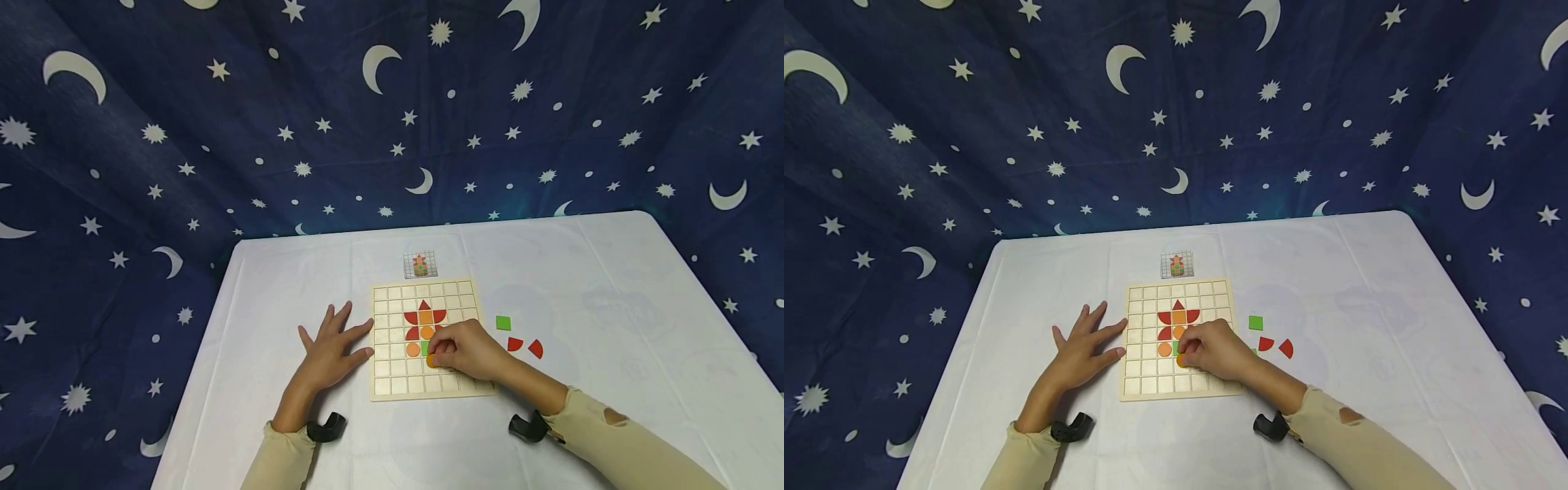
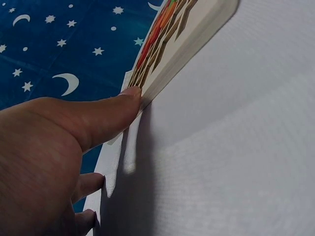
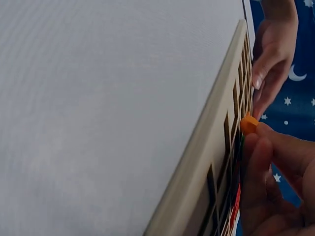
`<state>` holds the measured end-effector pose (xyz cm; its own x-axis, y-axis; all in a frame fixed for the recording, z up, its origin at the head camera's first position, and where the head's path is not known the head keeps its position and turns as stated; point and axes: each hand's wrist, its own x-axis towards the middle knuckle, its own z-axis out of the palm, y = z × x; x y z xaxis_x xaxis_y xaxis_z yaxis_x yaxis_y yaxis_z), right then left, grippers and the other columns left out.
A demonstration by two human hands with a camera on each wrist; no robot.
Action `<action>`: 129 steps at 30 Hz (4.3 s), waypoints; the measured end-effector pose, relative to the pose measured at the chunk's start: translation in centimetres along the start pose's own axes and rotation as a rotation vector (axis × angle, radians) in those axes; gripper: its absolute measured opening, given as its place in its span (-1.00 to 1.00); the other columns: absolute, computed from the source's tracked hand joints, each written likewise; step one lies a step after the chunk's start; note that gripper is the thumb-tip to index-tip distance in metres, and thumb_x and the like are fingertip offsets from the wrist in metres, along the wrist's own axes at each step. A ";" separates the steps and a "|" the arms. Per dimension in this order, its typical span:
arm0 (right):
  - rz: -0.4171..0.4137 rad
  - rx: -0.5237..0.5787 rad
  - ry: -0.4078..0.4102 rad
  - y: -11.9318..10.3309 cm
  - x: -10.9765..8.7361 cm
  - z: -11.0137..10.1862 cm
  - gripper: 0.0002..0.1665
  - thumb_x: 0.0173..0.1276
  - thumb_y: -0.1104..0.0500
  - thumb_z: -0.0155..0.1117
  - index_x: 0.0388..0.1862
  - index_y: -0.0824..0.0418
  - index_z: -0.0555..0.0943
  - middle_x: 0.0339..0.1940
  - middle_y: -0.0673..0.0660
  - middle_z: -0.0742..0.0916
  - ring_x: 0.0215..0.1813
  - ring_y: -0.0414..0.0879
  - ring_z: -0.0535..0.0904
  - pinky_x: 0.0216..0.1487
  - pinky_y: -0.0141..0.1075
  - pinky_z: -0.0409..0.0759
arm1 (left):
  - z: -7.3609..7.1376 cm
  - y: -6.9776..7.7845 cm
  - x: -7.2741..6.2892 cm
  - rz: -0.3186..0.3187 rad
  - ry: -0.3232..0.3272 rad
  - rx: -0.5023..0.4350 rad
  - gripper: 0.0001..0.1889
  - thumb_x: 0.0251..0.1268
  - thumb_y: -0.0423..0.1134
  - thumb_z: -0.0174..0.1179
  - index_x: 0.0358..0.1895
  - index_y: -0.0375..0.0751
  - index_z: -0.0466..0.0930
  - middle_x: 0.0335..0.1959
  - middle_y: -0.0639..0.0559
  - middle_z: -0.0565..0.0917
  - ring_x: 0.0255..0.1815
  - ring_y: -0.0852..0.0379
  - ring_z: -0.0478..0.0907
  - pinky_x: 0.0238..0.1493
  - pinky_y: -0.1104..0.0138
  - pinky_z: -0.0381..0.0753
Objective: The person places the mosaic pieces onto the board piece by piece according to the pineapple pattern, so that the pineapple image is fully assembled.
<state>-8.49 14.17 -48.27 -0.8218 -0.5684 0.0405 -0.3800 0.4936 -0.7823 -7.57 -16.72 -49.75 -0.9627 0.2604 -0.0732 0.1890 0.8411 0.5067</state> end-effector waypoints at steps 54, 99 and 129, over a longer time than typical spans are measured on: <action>0.125 -0.325 0.112 2.3 -1.2 -9.8 -0.90 0.24 0.10 0.56 -0.26 0.02 0.86 -0.40 -0.19 0.76 -0.38 -0.25 0.54 -0.30 -0.34 0.53 | 0.1 0.0 0.0 0.003 0.004 -0.005 -0.42 0.32 0.17 0.30 0.40 0.21 0.54 0.67 -0.14 0.13 0.70 -0.34 -0.21 0.28 -0.61 -0.55; 0.212 0.094 -0.062 3.1 -2.9 -5.7 -0.82 0.19 0.21 0.57 -0.33 0.06 0.68 -0.54 -0.08 0.67 -0.45 -0.25 0.56 -0.36 -0.43 0.53 | 0.1 0.0 0.0 0.013 0.009 -0.006 -0.40 0.31 0.21 0.30 0.41 0.24 0.52 0.67 -0.13 0.13 0.70 -0.34 -0.21 0.27 -0.62 -0.54; -0.028 -0.158 -0.014 1.2 -1.5 -1.6 -0.87 0.10 0.24 0.63 -0.47 0.01 0.83 -0.52 -0.24 0.70 -0.44 -0.40 0.47 -0.37 -0.45 0.51 | 0.0 0.0 0.1 0.013 0.005 -0.007 -0.39 0.32 0.21 0.29 0.42 0.24 0.51 0.68 -0.11 0.11 0.71 -0.32 -0.23 0.27 -0.61 -0.57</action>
<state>-8.40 16.59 -48.28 -0.8046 -0.5916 0.0513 -0.4655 0.5746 -0.6732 -7.64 -16.69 -49.75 -0.9612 0.2688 -0.0618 0.2002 0.8342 0.5139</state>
